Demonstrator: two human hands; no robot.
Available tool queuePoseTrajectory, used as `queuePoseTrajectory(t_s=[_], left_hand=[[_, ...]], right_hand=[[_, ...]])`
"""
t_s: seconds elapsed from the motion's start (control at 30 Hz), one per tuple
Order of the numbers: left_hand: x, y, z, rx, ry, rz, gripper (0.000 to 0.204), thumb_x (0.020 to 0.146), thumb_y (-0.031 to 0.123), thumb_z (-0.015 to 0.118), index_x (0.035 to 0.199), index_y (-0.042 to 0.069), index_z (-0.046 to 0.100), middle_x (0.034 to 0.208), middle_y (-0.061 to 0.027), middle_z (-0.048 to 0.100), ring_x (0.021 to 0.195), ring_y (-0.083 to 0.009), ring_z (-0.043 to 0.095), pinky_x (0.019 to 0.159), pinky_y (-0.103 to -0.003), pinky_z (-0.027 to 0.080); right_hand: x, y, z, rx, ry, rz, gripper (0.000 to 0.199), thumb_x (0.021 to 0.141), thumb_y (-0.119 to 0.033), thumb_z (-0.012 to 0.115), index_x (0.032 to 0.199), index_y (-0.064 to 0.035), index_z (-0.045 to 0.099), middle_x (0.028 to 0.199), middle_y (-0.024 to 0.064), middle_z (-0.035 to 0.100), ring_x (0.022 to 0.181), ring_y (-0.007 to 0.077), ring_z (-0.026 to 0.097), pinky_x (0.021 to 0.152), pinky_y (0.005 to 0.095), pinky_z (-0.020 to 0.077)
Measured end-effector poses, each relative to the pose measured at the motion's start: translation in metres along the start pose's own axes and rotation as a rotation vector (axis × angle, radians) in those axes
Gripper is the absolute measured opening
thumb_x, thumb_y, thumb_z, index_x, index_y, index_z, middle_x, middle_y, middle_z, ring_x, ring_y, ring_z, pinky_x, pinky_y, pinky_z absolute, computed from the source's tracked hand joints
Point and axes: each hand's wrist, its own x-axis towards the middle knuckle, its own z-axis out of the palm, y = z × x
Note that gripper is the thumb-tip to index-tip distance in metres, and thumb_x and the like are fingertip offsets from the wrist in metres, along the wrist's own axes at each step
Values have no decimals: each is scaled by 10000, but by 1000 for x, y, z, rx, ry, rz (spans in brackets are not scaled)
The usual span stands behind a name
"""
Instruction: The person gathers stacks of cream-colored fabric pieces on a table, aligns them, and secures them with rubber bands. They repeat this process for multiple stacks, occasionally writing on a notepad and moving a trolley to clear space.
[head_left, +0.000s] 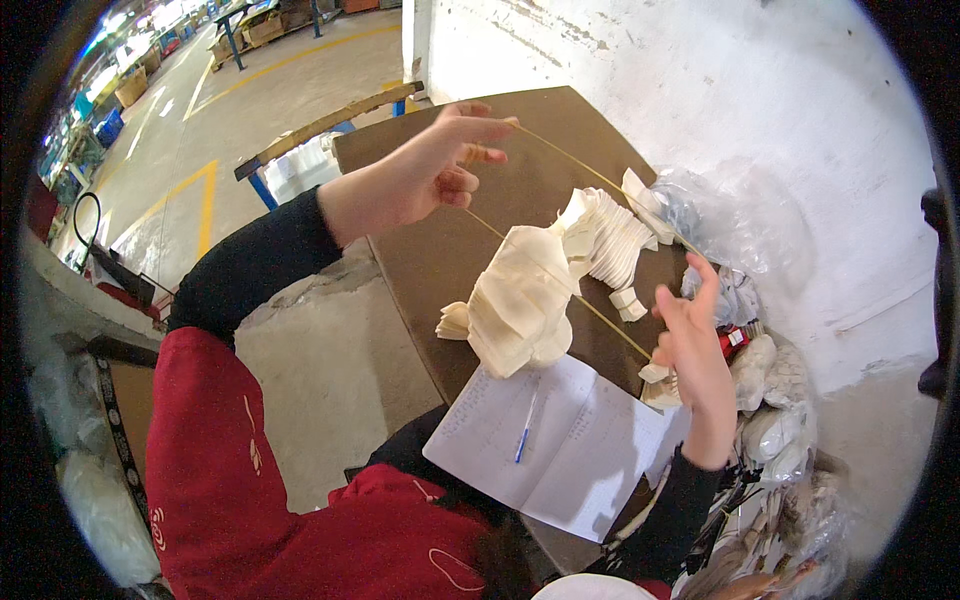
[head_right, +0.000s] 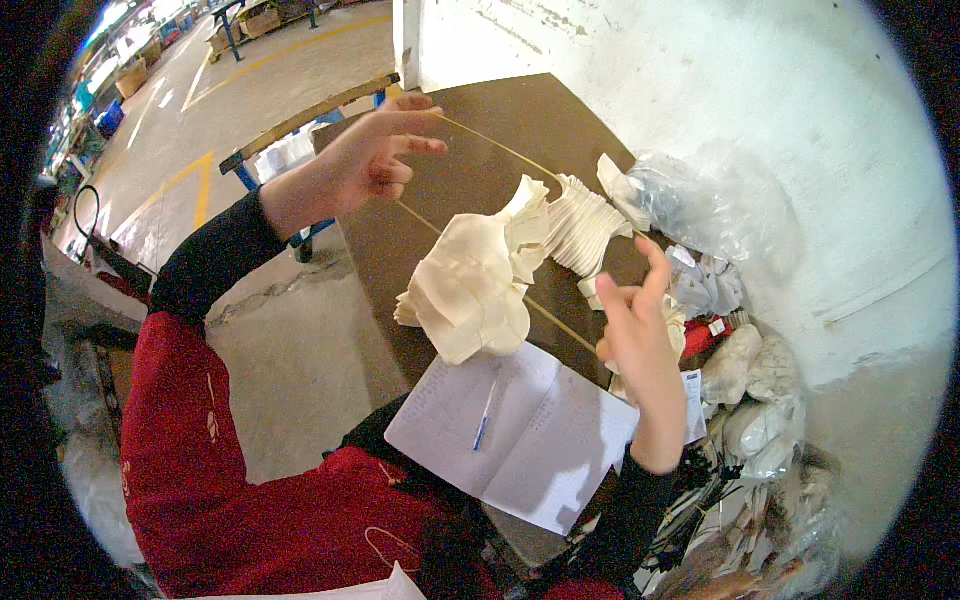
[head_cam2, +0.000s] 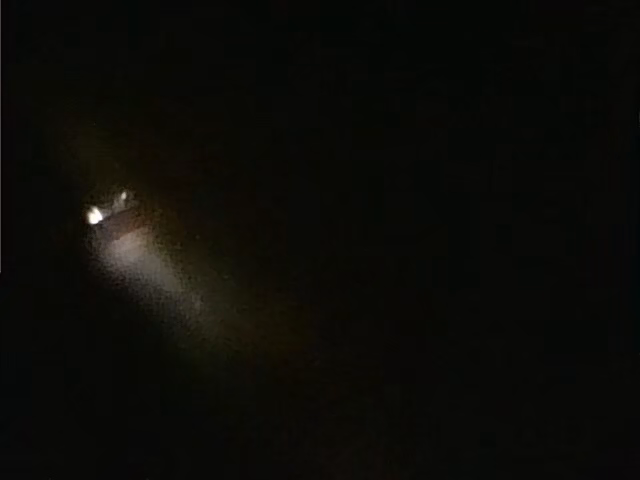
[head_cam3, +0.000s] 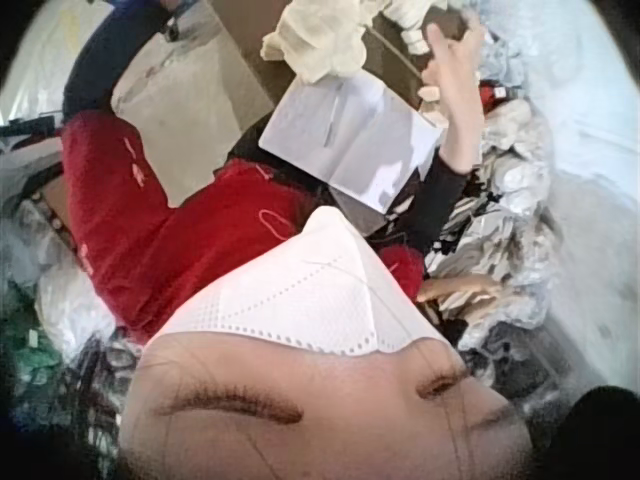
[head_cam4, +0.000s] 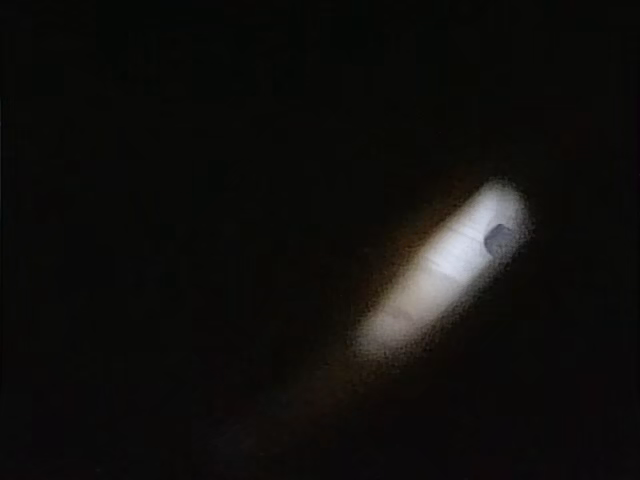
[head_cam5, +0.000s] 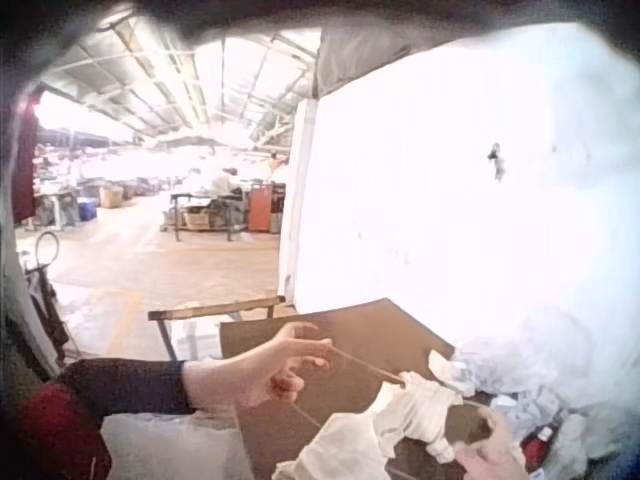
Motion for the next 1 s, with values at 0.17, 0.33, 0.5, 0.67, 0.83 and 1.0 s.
queuePoseTrajectory(t_s=[0.17,0.33,0.5,0.67,0.83,1.0], left_hand=[[103,-34,-6,-283,106,-232,346,943,15,492,1278,101,494,1142,-94,600,500,-80,368,435,-260,335],[146,-81,-27,-17,-215,-263,402,857,-153,404,1120,-4,670,1211,-149,647,517,-97,377,436,-245,312],[131,-117,-21,-10,-369,-548,558,796,-184,370,1291,-39,585,1403,-162,528,556,-108,418,431,-231,365],[120,-140,-50,23,-395,-703,530,856,-120,467,1373,-10,508,1455,-184,459,912,-151,632,588,-247,568],[85,-160,-39,340,-636,-650,491,923,-21,562,1403,68,511,1452,-178,459,1072,-188,619,854,-329,588],[74,-206,-17,39,-672,-535,560,1008,109,386,1550,112,247,1384,-176,510,1052,-253,639,945,-346,525]], right_hand=[[77,25,5,29,7,209,609,1013,-283,508,1499,-274,140,983,155,526,490,60,306,413,206,300],[134,72,19,45,-62,362,622,963,-127,449,1495,-225,143,902,228,573,455,80,332,396,206,293],[121,93,36,208,-264,581,620,964,-79,464,1493,-199,162,823,130,572,478,55,347,390,182,268],[107,103,47,284,-400,621,785,909,-17,547,1519,-222,99,832,76,561,543,50,412,397,157,288],[104,141,47,392,-306,598,647,949,-57,516,1476,-212,176,905,40,560,533,40,409,391,158,294],[122,188,47,873,-576,505,265,989,-105,492,1241,-28,518,942,52,639,666,77,611,526,169,496]])
